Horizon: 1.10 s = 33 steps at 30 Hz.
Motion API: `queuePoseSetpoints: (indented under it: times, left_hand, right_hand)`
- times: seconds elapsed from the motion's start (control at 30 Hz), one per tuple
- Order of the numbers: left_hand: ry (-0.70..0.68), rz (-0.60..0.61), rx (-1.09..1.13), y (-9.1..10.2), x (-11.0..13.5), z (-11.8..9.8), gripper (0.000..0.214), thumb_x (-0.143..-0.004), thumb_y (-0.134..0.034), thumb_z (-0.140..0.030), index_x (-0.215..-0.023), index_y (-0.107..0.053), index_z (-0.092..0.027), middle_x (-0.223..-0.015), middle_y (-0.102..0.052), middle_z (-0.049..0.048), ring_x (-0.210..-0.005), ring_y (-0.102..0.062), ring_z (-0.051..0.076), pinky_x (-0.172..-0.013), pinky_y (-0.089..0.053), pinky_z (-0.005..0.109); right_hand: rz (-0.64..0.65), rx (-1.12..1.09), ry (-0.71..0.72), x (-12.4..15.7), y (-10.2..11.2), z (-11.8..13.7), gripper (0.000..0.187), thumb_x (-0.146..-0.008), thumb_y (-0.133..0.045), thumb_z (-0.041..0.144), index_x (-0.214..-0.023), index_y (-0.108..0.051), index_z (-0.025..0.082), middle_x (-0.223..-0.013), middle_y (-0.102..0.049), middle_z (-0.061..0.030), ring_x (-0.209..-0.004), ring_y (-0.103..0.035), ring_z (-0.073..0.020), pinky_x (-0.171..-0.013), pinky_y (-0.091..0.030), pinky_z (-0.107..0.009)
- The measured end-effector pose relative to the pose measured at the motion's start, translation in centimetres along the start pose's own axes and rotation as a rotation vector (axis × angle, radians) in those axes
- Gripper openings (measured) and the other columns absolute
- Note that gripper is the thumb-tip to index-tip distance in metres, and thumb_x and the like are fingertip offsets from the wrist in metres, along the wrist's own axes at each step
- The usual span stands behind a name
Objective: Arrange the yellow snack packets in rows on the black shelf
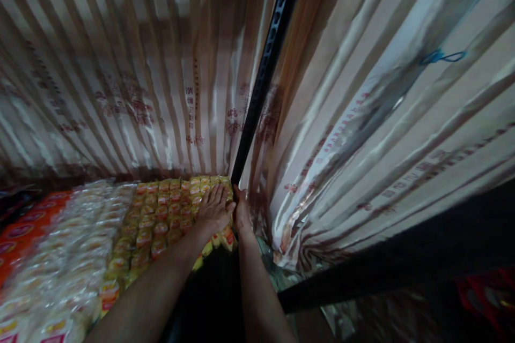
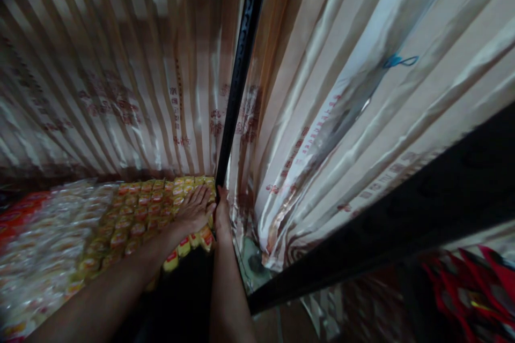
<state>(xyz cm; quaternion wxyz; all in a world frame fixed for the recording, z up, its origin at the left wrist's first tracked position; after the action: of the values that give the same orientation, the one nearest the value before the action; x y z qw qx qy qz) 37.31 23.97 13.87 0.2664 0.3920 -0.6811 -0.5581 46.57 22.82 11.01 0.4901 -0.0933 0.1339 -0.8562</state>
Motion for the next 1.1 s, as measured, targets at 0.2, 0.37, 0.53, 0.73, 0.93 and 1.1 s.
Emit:
queuePoseSetpoints:
  times: [0.2,0.37,0.53,0.73,0.93,1.1]
  left_hand:
    - [0.0,0.018,0.027,0.2,0.1,0.0,0.065,-0.088,-0.01,-0.053,-0.14,-0.026,-0.018,-0.15,-0.017,0.0028,-0.139,-0.005,0.018,-0.114,-0.004,0.042]
    - [-0.038,-0.117,0.057,3.4,1.2,-0.7,0.057,-0.09,-0.016,-0.049,-0.137,-0.033,-0.022,-0.149,-0.021,0.0046,-0.139,-0.01,0.02,-0.113,-0.008,0.046]
    - [-0.036,-0.404,0.059,6.1,8.1,-1.4,0.05,-0.088,-0.036,-0.033,-0.133,-0.04,-0.013,-0.147,-0.025,0.0114,-0.138,-0.013,0.024,-0.112,-0.02,0.047]
    - [-0.313,-0.559,0.061,3.6,21.3,-3.5,0.042,-0.082,-0.039,-0.013,-0.123,-0.051,-0.013,-0.141,-0.039,0.0111,-0.136,-0.022,0.024,-0.103,-0.038,0.04]
    - [-0.341,-0.558,0.049,0.8,27.4,-1.8,0.037,-0.082,-0.037,-0.011,-0.114,-0.056,-0.014,-0.129,-0.051,0.0135,-0.129,-0.037,0.019,-0.092,-0.049,0.027]
    - [-0.279,-0.571,0.012,1.1,30.2,1.1,0.036,-0.082,-0.036,-0.011,-0.111,-0.056,-0.014,-0.12,-0.058,0.0138,-0.115,-0.053,0.015,-0.088,-0.05,0.022]
  right_hand:
    - [-0.081,0.104,0.096,2.9,0.9,1.4,0.06,-0.082,-0.034,0.063,-0.123,-0.054,0.024,-0.137,-0.044,0.0006,-0.132,-0.029,-0.0135,-0.112,-0.013,-0.03]
    - [-0.129,0.167,0.142,5.0,1.8,1.9,0.069,-0.083,-0.029,0.064,-0.127,-0.05,0.016,-0.135,-0.046,-0.0082,-0.127,-0.04,-0.0194,-0.107,-0.028,-0.035]
    - [-0.147,0.523,0.375,8.9,2.6,2.8,0.052,-0.087,-0.037,0.05,-0.118,-0.056,0.014,-0.125,-0.055,-0.012,-0.12,-0.046,-0.0215,-0.104,-0.031,-0.04]
    - [-0.148,0.878,0.579,13.8,2.1,2.2,0.034,-0.088,-0.041,0.034,-0.105,-0.064,0.017,-0.119,-0.057,-0.0125,-0.112,-0.05,-0.0217,-0.097,-0.038,-0.04]
    - [-0.203,1.077,0.57,13.8,1.2,1.3,0.039,-0.086,-0.041,0.037,-0.111,-0.06,0.013,-0.111,-0.061,-0.0147,-0.105,-0.051,-0.0259,-0.09,-0.04,-0.04]
    - [-0.201,1.116,0.545,13.5,0.8,1.1,0.048,-0.086,-0.039,0.041,-0.118,-0.055,0.009,-0.104,-0.062,-0.0166,-0.097,-0.053,-0.0276,-0.086,-0.041,-0.04]
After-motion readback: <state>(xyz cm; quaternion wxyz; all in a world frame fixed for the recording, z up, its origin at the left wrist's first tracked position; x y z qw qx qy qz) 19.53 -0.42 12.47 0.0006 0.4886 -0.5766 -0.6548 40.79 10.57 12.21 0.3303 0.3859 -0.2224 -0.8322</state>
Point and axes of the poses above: each hand's wrist, its own x-axis away from the middle knuckle, its own y-axis out of the back of the hand, z = x × y, the point moved 9 cm from there along -x, towards the middle knuckle
